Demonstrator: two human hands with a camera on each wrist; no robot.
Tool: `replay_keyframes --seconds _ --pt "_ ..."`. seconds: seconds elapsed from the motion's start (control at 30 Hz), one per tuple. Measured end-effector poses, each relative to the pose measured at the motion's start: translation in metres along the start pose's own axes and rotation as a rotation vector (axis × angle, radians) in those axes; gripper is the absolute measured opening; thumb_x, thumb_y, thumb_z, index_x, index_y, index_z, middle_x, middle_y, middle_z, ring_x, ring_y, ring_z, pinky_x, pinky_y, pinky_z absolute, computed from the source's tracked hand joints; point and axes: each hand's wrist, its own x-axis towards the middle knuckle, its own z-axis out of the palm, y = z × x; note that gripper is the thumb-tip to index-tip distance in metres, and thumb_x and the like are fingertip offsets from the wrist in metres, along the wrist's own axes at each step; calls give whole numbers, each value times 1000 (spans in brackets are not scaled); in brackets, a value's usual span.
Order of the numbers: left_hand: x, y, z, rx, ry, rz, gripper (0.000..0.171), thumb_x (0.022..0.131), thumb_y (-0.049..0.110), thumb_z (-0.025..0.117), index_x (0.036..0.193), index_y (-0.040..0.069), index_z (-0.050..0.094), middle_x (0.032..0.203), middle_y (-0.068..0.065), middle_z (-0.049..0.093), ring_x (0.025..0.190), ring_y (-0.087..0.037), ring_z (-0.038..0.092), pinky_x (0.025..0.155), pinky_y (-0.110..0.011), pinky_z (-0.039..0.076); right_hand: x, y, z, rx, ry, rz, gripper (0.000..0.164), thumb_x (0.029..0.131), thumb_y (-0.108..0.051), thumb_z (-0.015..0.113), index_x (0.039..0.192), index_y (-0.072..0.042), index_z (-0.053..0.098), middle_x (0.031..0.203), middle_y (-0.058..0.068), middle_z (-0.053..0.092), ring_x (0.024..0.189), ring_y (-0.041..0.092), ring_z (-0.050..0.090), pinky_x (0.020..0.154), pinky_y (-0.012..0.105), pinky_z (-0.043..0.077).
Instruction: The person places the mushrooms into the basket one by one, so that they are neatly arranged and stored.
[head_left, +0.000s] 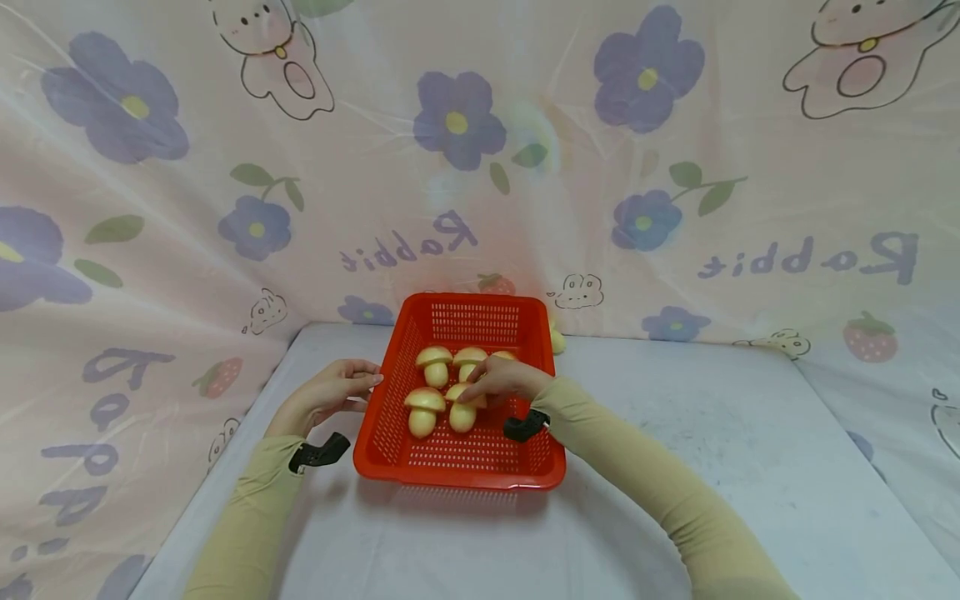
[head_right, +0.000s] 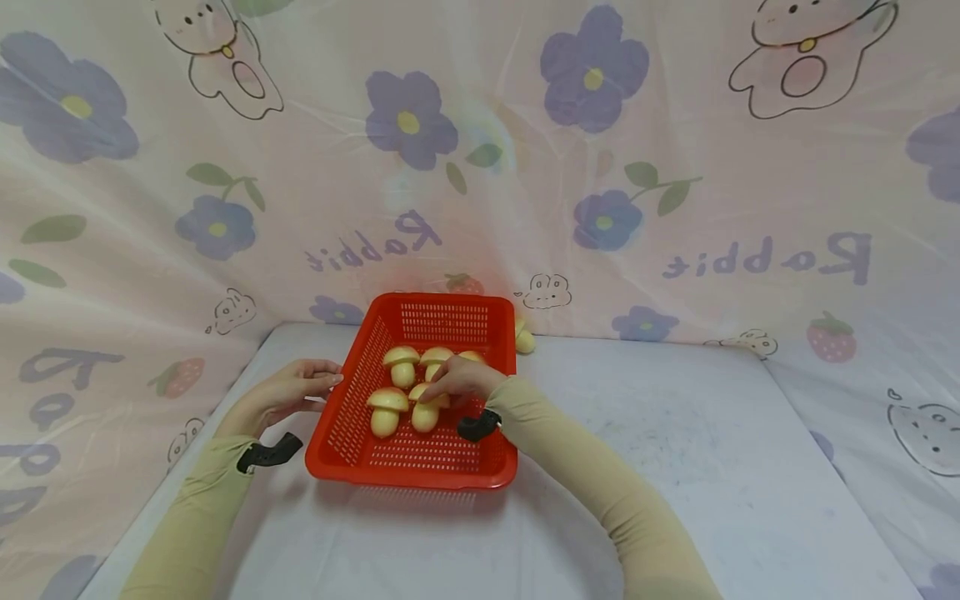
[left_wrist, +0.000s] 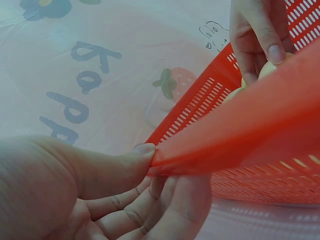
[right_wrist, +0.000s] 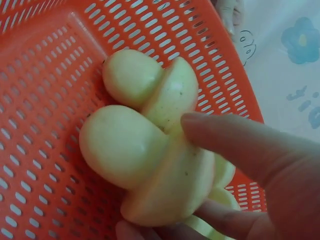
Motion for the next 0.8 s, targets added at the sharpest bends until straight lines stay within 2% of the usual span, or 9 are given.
replay_keyframes --seconds 0.43,0.8 --pt "2 -2 0 -1 3 6 36 99 12 53 124 -13 47 95 -9 65 79 -19 63 74 -36 56 6 4 4 -16 37 -3 40 78 -23 81 107 -1 67 102 6 60 86 16 62 74 36 56" --pt "2 -1 -1 9 -3 5 35 100 11 52 124 -13 47 94 -8 65 79 -19 63 74 -36 56 -1 0 0 50 15 11 32 86 -23 72 108 -1 66 95 7 64 83 20 64 81 42 55"
